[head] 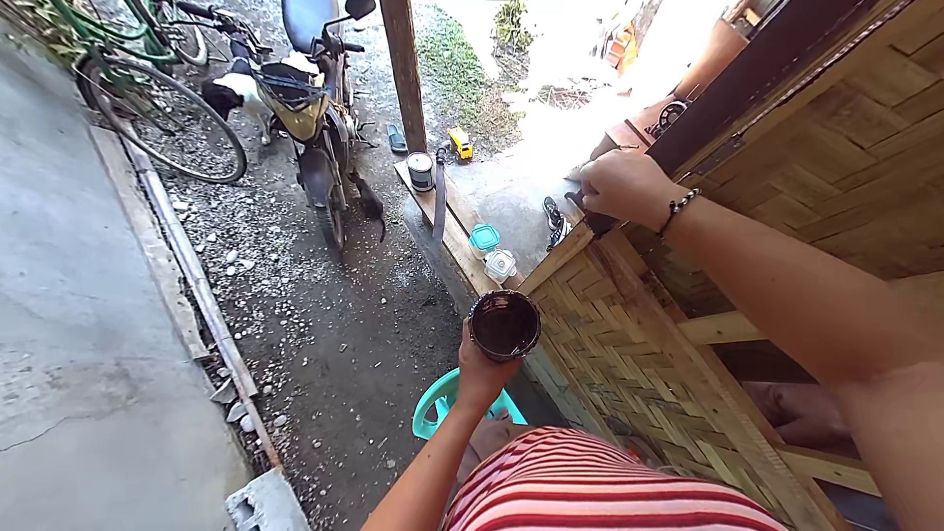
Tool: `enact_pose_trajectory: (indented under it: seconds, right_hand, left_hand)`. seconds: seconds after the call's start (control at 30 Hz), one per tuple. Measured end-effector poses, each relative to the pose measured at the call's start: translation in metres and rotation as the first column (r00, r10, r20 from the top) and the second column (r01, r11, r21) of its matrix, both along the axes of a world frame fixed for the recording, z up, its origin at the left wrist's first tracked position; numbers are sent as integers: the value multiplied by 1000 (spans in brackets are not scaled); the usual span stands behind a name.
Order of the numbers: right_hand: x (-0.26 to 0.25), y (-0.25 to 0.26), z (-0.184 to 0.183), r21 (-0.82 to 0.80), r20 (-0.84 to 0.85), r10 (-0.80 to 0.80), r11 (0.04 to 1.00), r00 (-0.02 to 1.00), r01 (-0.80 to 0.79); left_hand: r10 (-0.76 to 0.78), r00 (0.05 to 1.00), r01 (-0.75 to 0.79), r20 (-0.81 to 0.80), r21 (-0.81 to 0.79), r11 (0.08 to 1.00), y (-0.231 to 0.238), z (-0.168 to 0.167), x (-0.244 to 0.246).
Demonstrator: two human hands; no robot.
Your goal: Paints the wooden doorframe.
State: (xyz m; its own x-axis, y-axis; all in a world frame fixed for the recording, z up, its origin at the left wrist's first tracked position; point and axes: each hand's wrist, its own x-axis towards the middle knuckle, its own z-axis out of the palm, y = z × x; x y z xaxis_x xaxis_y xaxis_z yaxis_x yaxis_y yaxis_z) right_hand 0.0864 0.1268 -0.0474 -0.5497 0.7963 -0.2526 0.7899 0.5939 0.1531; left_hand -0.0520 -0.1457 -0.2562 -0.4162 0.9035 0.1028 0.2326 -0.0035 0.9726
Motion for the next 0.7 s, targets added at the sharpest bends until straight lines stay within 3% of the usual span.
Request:
enact_pose_trajectory:
  seconds: [0.13, 0.23, 0.37, 0.6, 0.7]
  right_hand:
    - [-14, -23, 18, 51, 50, 47, 997, 998, -49]
    - [-16, -22, 8, -35, -54, 57, 998, 997, -59]
    - [-4, 2, -10, -59, -20, -12, 998, 1000, 10]
    - [-17, -20, 44, 96, 23, -41, 995, 999, 39]
    - [-17, -22, 43, 28, -90, 9, 1000, 996, -7]
  left_hand:
    - [0, 1000, 0, 15, -10, 1000, 0, -1, -1]
    - [-2, 1000, 2, 9, -17, 1000, 0, -2, 0]
    - [-9, 1000, 9, 4, -23, 1000, 0, 0, -1]
    - [-4, 999, 4, 32, -5, 1000, 0, -3, -2]
    - [-14, 999, 14, 44, 0, 1000, 2, -2, -1]
